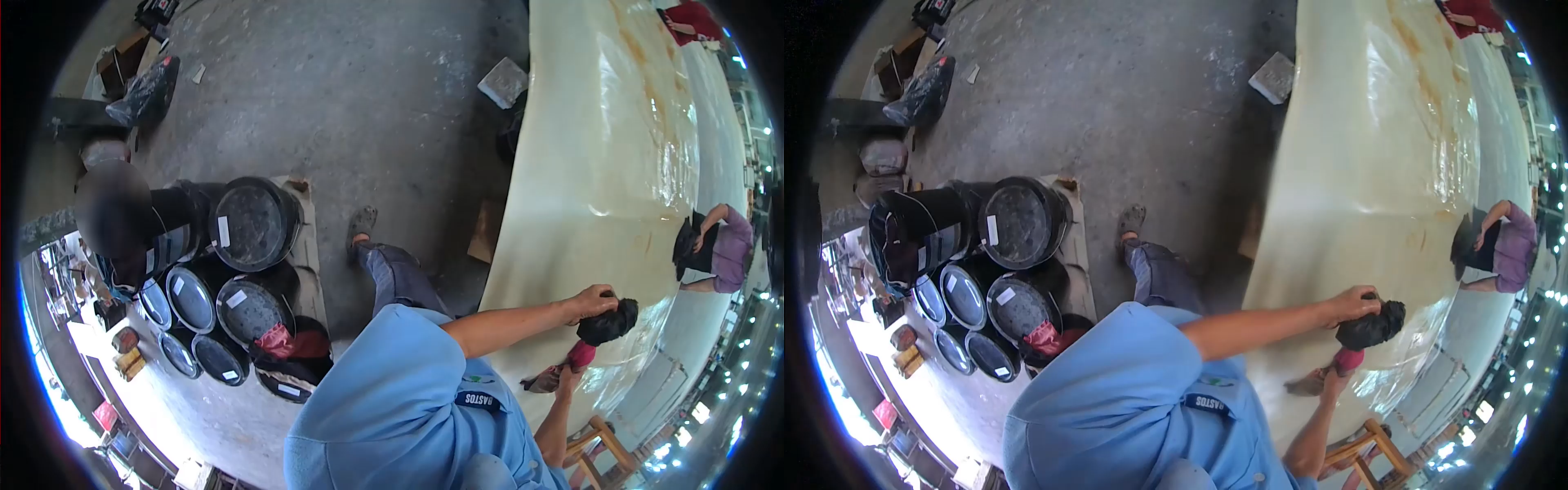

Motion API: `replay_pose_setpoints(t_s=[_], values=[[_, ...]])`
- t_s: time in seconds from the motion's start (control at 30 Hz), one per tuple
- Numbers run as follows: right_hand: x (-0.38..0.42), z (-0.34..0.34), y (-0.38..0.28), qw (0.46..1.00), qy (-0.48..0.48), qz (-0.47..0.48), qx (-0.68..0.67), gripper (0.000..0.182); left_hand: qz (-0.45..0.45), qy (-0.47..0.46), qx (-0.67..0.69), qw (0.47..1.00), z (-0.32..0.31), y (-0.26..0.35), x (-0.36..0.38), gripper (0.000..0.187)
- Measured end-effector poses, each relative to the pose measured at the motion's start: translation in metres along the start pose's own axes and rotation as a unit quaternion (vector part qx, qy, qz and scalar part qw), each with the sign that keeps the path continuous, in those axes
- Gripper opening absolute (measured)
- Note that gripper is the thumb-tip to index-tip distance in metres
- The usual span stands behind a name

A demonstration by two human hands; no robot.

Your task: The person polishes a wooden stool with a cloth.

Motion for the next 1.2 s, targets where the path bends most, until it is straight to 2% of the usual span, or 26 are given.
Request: replay_pose_setpoints(t_s=[0.07, 0.17, 0.23, 0.27, 0.3, 0.53, 0.57, 0.67, 0.73, 0.8, 0.9, 0.93, 0.97, 1.0, 1.03, 1.1, 1.13, 1.17, 1.2], values=[[-0.004, 0.002, 0.001, 0.999, 0.005, -0.020, 0.030, 0.067, 0.014, -0.012, 0.021, 1.000, 0.007, 0.012, 0.022, 0.021], [-0.024, 0.023, 0.020, 0.998, 0.049, 0.001, 0.050, 0.064, 0.052, -0.026, 0.048, 0.997, 0.028, 0.041, 0.064, 0.017], [-0.028, 0.029, 0.017, 0.991, 0.099, 0.052, 0.072, 0.062, 0.078, -0.025, 0.052, 0.995, 0.053, 0.059, 0.081, 0.017], [-0.018, 0.025, 0.008, 0.995, 0.086, 0.057, -0.008, 0.059, 0.067, 0.004, 0.065, 0.996, 0.074, 0.064, 0.084, 0.018], [-0.011, 0.021, -0.001, 0.994, 0.090, 0.052, -0.017, 0.059, 0.057, 0.032, 0.077, 0.995, 0.092, 0.073, 0.089, 0.019], [-0.007, 0.020, -0.047, 0.983, 0.173, 0.048, 0.033, 0.066, -0.008, 0.175, 0.076, 0.982, 0.206, 0.196, 0.159, 0.016], [-0.004, 0.012, -0.060, 0.988, 0.146, 0.048, -0.026, 0.066, -0.024, 0.193, 0.082, 0.977, 0.223, 0.207, 0.166, 0.016], [-0.006, 0.006, -0.116, 0.982, 0.145, 0.118, -0.003, 0.058, -0.046, 0.247, 0.084, 0.964, 0.264, 0.237, 0.193, 0.020], [-0.026, 0.005, -0.155, 0.965, 0.149, 0.215, 0.007, 0.055, -0.063, 0.268, 0.097, 0.957, 0.282, 0.248, 0.204, 0.020], [-0.033, -0.009, -0.209, 0.976, 0.088, 0.173, -0.099, 0.057, -0.098, 0.290, 0.111, 0.946, 0.297, 0.253, 0.209, 0.023], [-0.087, -0.021, -0.265, 0.941, 0.066, 0.278, -0.184, 0.058, -0.111, 0.308, 0.040, 0.944, 0.292, 0.266, 0.197, 0.031], [-0.098, -0.029, -0.295, 0.952, 0.083, 0.262, -0.137, 0.057, -0.109, 0.299, 0.042, 0.947, 0.293, 0.267, 0.186, 0.031], [-0.096, -0.034, -0.336, 0.923, 0.122, 0.355, -0.078, 0.052, -0.077, 0.290, -0.026, 0.954, 0.296, 0.266, 0.175, 0.037], [-0.099, -0.050, -0.365, 0.931, 0.105, 0.344, -0.067, 0.055, -0.047, 0.285, -0.094, 0.953, 0.301, 0.265, 0.165, 0.043], [-0.105, -0.066, -0.388, 0.930, 0.100, 0.347, -0.066, 0.055, -0.050, 0.289, -0.092, 0.951, 0.308, 0.267, 0.154, 0.043], [-0.117, -0.113, -0.436, 0.927, 0.042, 0.373, 0.009, 0.059, 0.009, 0.310, -0.186, 0.932, 0.325, 0.265, 0.127, 0.051], [-0.119, -0.134, -0.450, 0.944, 0.013, 0.321, 0.070, 0.057, 0.023, 0.319, -0.223, 0.921, 0.336, 0.265, 0.112, 0.055], [-0.132, -0.150, -0.453, 0.943, 0.006, 0.323, 0.078, 0.057, 0.026, 0.324, -0.214, 0.921, 0.351, 0.263, 0.095, 0.055], [-0.141, -0.168, -0.458, 0.921, 0.026, 0.361, 0.146, 0.057, 0.037, 0.313, -0.300, 0.900, 0.371, 0.260, 0.073, 0.059]])
Point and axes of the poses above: each hand's wrist, its own x-axis away from the middle knuckle, its own z-axis out of the back of the hand, y = z × x, the point moved 10 cm from there along -x, towards the middle knuckle, and after that the axes turned 4 degrees about z, right-handed, at the moved point
